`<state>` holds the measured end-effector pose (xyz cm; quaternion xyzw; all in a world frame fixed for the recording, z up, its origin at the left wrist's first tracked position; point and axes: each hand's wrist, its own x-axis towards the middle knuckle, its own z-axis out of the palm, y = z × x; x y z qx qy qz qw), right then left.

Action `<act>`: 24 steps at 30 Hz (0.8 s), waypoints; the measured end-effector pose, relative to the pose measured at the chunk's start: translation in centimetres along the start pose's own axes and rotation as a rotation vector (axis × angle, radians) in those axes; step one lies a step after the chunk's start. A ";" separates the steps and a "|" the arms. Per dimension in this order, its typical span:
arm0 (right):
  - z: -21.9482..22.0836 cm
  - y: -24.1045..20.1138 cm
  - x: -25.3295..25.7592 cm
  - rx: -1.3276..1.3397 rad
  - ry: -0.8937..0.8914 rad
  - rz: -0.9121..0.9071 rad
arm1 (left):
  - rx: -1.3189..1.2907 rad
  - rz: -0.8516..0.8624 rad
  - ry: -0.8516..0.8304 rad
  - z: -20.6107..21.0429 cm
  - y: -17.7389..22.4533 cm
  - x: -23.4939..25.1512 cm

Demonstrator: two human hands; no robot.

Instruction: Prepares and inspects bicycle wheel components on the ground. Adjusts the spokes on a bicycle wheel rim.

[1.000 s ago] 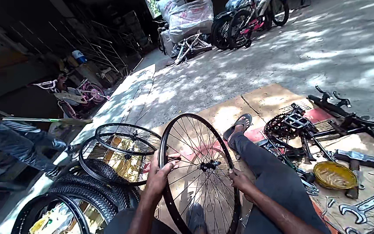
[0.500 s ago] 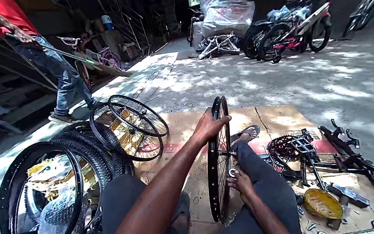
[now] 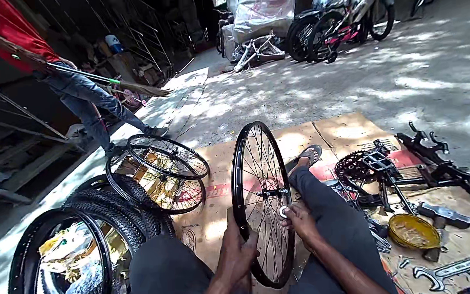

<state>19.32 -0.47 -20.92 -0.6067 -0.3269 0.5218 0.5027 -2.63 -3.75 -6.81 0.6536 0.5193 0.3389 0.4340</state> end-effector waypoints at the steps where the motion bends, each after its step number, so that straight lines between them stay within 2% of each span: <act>1: 0.3 -0.5 -0.4 -0.020 -0.029 -0.085 | -0.038 -0.012 -0.030 -1.5 0.9 0.9; 5: 2.4 -3.0 -2.5 -0.187 -0.138 -0.435 | -0.122 -0.081 -0.109 -6.0 1.4 2.6; 7: 4.0 -4.5 -3.1 -0.265 -0.225 -0.586 | -0.212 -0.114 -0.103 -7.0 0.5 2.1; 9: 5.8 -5.6 -3.2 -0.347 -0.360 -0.661 | -0.295 -0.161 -0.060 -7.5 -0.5 1.0; 11: 7.6 -5.7 -2.8 -0.418 -0.526 -0.661 | -0.321 -0.188 0.015 -7.6 -1.5 -0.4; 13: 9.0 -4.9 -2.1 -0.473 -0.656 -0.649 | -0.212 -0.199 0.096 -8.1 -2.6 -1.3; 15: 10.1 -4.1 -1.7 -0.482 -0.723 -0.625 | -0.053 -0.198 0.186 -9.1 -3.8 -0.9; 17: 10.9 -4.1 -1.3 -0.498 -0.737 -0.609 | -0.016 -0.156 0.260 -10.3 -4.3 1.5; 21: 11.5 -4.4 -0.7 -0.509 -0.699 -0.574 | -0.311 -0.247 0.269 -11.8 -3.2 7.2; 24: 10.6 -5.2 0.2 -0.518 -0.726 -0.502 | -0.480 -0.282 0.242 -11.5 -4.5 8.1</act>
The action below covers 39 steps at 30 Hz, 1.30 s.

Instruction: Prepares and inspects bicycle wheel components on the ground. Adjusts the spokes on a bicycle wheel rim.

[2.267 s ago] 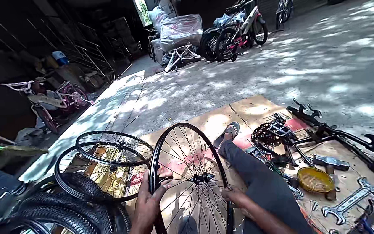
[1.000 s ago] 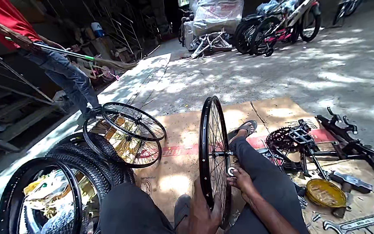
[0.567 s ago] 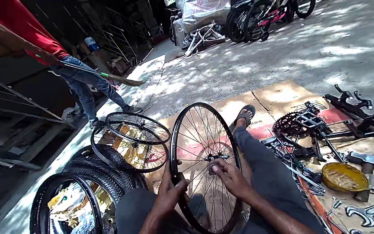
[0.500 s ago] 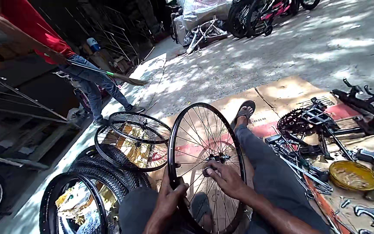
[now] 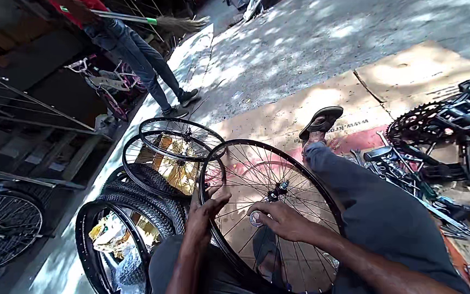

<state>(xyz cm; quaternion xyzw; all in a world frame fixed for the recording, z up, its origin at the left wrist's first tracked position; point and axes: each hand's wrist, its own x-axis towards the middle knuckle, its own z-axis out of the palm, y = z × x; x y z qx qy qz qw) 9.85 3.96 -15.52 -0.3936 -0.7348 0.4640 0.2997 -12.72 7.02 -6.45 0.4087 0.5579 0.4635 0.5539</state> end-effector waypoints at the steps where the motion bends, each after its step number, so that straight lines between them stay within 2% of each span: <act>1: -0.2 0.1 -0.1 -0.016 -0.054 0.023 | -0.044 -0.016 -0.040 -0.1 -0.9 0.0; 3: -0.2 0.3 -0.6 -0.013 -0.143 0.051 | -0.108 -0.038 -0.089 0.2 -2.1 -0.3; 7: -0.4 1.7 -1.2 0.097 -0.194 0.032 | -0.138 -0.061 -0.056 -0.4 -3.2 -0.4; 10: 0.6 2.1 -0.7 -0.029 -0.244 0.017 | -0.161 -0.100 -0.028 -1.3 -4.2 -0.3; 14: 2.3 1.4 0.6 -0.313 -0.386 -0.064 | -0.130 -0.180 0.115 -1.7 -4.7 0.3; 16: 2.8 1.5 1.1 -0.348 -0.393 -0.115 | -0.110 -0.192 0.142 -1.9 -4.9 0.2; 20: 4.5 0.7 1.2 -0.145 -0.387 -0.103 | -0.078 -0.190 0.180 -1.7 -4.8 0.5; 22: 5.7 0.5 0.7 -0.083 -0.402 -0.154 | -0.072 -0.184 0.181 -1.6 -4.8 0.6; 28: 3.3 1.0 0.5 -0.071 -0.560 -0.313 | -0.065 -0.144 0.130 -1.5 -4.6 0.1; 31: 4.1 1.3 1.0 -0.121 -0.526 -0.282 | -0.046 -0.145 0.136 -1.5 -4.8 0.1; 35: 6.6 0.4 0.5 -0.294 -0.364 -0.159 | -0.064 -0.148 0.161 -1.9 -5.6 0.2; 39: 4.8 0.5 0.5 -0.076 -0.522 -0.175 | -0.056 -0.107 0.213 -1.8 -6.4 0.4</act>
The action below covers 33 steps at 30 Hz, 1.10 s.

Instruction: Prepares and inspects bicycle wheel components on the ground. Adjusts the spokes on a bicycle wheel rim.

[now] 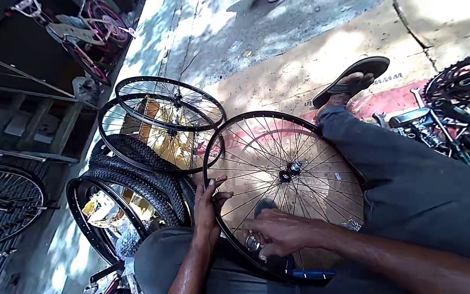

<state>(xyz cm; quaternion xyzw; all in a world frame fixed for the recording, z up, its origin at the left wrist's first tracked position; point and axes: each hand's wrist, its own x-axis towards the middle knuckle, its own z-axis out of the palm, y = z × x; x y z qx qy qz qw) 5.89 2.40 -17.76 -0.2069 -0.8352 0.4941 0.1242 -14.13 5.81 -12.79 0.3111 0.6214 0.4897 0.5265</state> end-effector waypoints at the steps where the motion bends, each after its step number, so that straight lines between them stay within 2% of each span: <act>1: -0.3 0.3 -0.6 0.061 -0.002 -0.041 | 0.004 0.012 0.003 0.1 -0.1 0.0; 2: -0.4 0.6 -1.1 0.114 0.020 -0.055 | 0.004 0.023 0.002 0.3 -0.3 0.0; 4: -0.1 0.5 -1.4 0.129 0.116 0.048 | 0.007 0.030 -0.008 0.5 -0.7 -0.1; 5: 0.5 0.3 -1.1 0.069 0.155 0.107 | 0.006 0.023 -0.015 0.5 -0.8 -0.1; 7: 2.1 0.5 0.0 -0.153 0.215 0.109 | 0.006 -0.009 -0.017 0.4 -0.7 -0.1; 9: 2.1 0.5 0.6 -0.209 0.126 0.102 | 0.014 -0.059 -0.006 0.1 -0.4 0.3; 12: -0.2 0.8 -0.2 0.034 -0.076 0.042 | 0.077 -0.132 0.054 0.1 0.3 1.0; 14: 0.0 1.4 -0.9 0.153 -0.027 0.050 | 0.089 -0.141 0.045 0.0 0.3 1.1; 15: 0.5 1.3 -0.9 0.128 0.032 0.096 | 0.092 -0.137 0.031 0.0 0.2 1.1; 18: 2.6 1.2 0.1 -0.174 0.148 0.146 | 0.084 -0.122 0.016 0.5 0.0 1.4; 20: 1.6 0.9 0.1 -0.158 0.024 0.130 | 0.072 -0.122 0.026 0.5 -0.2 1.4; 22: -0.4 0.9 -0.8 0.037 -0.113 0.090 | 0.073 -0.119 0.020 0.3 -0.2 1.2; 24: -0.8 1.4 -1.6 0.192 -0.066 0.078 | 0.077 -0.114 0.001 0.2 -0.1 1.0; 25: -0.3 1.4 -1.6 0.187 -0.008 0.110 | 0.080 -0.111 -0.002 0.2 -0.1 0.9; 28: 1.9 0.9 -0.3 -0.138 0.093 0.160 | 0.094 -0.107 0.011 0.4 -0.1 0.9; 30: 1.4 0.7 0.0 -0.150 -0.010 0.139 | 0.090 -0.105 0.022 0.4 -0.2 0.9; 32: -0.6 1.2 -0.7 0.050 -0.138 0.058 | 0.080 -0.099 0.007 0.1 -0.1 0.9; 33: -1.1 1.5 -1.2 0.158 -0.139 0.025 | 0.077 -0.095 -0.004 0.0 -0.1 1.0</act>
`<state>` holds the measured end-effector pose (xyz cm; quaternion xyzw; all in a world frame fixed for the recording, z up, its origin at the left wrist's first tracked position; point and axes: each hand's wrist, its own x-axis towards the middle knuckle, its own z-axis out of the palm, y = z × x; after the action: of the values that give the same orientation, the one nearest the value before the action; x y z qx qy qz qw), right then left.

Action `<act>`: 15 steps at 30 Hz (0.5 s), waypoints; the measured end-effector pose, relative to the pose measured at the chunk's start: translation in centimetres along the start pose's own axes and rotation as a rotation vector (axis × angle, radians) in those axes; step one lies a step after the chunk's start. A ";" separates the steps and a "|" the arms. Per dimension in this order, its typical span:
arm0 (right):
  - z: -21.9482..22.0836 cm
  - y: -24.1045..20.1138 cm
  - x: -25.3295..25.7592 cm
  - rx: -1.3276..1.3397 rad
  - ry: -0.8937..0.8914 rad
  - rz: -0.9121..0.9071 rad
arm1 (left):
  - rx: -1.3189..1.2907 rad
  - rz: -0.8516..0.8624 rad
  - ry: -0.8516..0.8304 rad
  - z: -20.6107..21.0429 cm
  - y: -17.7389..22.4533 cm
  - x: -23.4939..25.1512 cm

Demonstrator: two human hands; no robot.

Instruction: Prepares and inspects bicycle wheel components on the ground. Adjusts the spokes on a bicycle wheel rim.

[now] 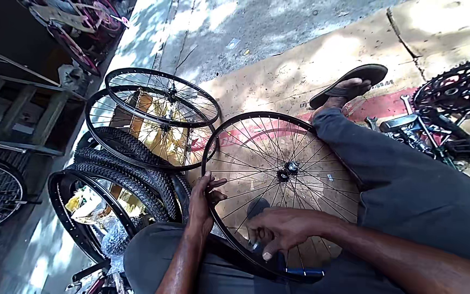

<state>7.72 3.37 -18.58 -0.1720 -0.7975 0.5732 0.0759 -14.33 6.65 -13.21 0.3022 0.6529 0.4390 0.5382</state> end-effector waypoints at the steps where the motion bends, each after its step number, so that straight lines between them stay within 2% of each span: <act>1: 0.0 0.2 -0.3 0.077 0.028 0.001 | 0.000 0.002 -0.010 0.0 0.0 0.0; 2: 0.4 0.1 -0.2 0.083 0.090 0.053 | -0.001 0.004 -0.015 0.0 0.0 -0.1; 4: 2.0 -0.1 0.8 -0.117 0.222 0.171 | -0.012 0.001 -0.019 0.0 -0.1 0.0; 6: 2.8 -0.3 1.7 -0.286 0.231 0.173 | -0.034 -0.004 -0.014 0.0 -0.1 0.1; 9: 0.4 -0.2 0.6 -0.092 0.014 0.061 | -0.044 -0.005 -0.027 -0.1 -0.2 0.2; 11: 0.0 0.3 -0.2 0.085 0.042 0.012 | -0.048 0.006 -0.035 -0.2 -0.2 0.1; 12: 0.6 0.3 -0.1 0.085 0.111 0.055 | -0.046 0.010 -0.038 -0.2 -0.2 0.0; 15: 3.0 0.1 1.3 -0.288 0.267 0.125 | -0.052 0.021 -0.022 0.1 -0.1 0.1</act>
<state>5.58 1.21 -19.81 -0.3048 -0.8420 0.4288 0.1198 -14.21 6.72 -13.36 0.2997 0.6323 0.4581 0.5483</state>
